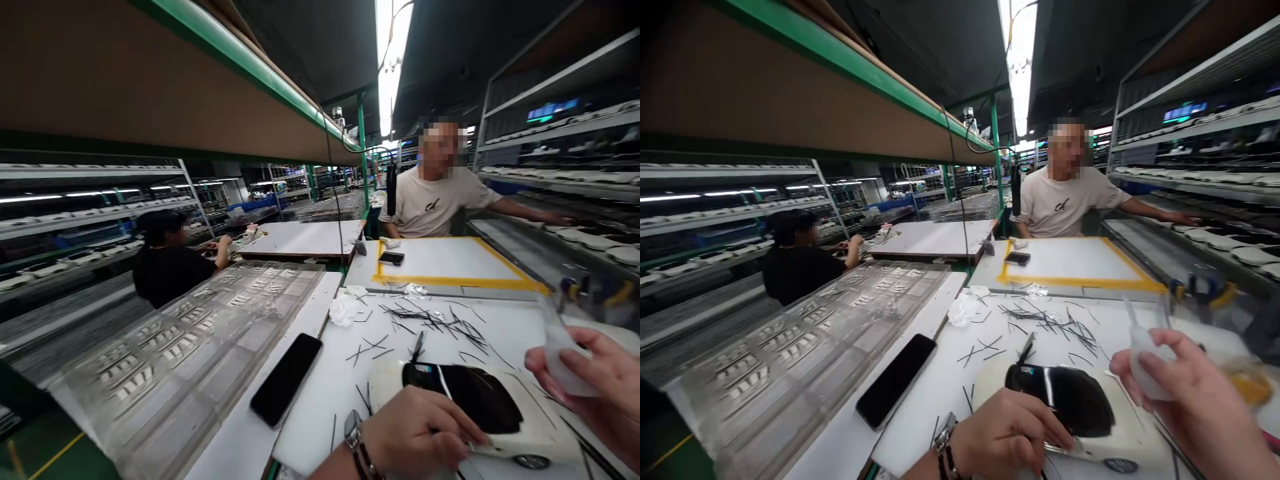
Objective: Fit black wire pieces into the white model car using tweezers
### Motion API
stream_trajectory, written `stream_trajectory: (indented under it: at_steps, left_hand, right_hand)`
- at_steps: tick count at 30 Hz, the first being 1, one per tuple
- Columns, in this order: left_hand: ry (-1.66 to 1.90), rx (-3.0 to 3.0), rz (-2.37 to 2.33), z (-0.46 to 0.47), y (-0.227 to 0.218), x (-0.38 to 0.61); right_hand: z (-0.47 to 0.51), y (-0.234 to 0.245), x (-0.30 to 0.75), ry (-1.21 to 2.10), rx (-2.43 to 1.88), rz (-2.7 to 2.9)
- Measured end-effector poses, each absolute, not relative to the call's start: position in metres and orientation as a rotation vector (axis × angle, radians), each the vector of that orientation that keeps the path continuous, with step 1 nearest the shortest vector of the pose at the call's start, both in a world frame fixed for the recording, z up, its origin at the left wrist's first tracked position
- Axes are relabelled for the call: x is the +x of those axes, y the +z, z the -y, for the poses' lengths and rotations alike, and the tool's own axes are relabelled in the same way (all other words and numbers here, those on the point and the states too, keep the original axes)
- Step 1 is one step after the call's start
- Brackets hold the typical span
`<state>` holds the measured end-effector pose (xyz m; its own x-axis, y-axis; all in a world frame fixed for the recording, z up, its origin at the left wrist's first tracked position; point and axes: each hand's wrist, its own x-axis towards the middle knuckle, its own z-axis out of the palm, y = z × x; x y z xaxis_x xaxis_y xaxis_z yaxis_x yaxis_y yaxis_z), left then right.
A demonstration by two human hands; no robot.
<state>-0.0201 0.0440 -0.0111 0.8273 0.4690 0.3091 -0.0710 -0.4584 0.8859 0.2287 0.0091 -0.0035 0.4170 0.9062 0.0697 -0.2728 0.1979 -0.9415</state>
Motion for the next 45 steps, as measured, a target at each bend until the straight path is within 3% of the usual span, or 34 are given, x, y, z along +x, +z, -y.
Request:
stream_trajectory:
  at_steps: [8,22,32,45]
  left_hand:
    - [0.675,1.799,-0.337,-0.044,-0.009,-0.02]
    - [0.701,1.737,-0.343,-0.045,-0.004,-0.022]
    - [0.679,1.775,-0.302,-0.049,-0.004,-0.022]
    - [0.602,1.613,-0.38,-0.05,0.0,-0.021]
  right_hand:
    - [0.001,0.028,0.217,0.992,-0.829,0.555]
    - [0.008,0.007,0.207,1.0,-0.841,0.611]
    - [0.024,-0.019,0.19,0.563,-1.1,1.207]
    - [0.025,-0.008,0.163,0.113,-1.159,1.613]
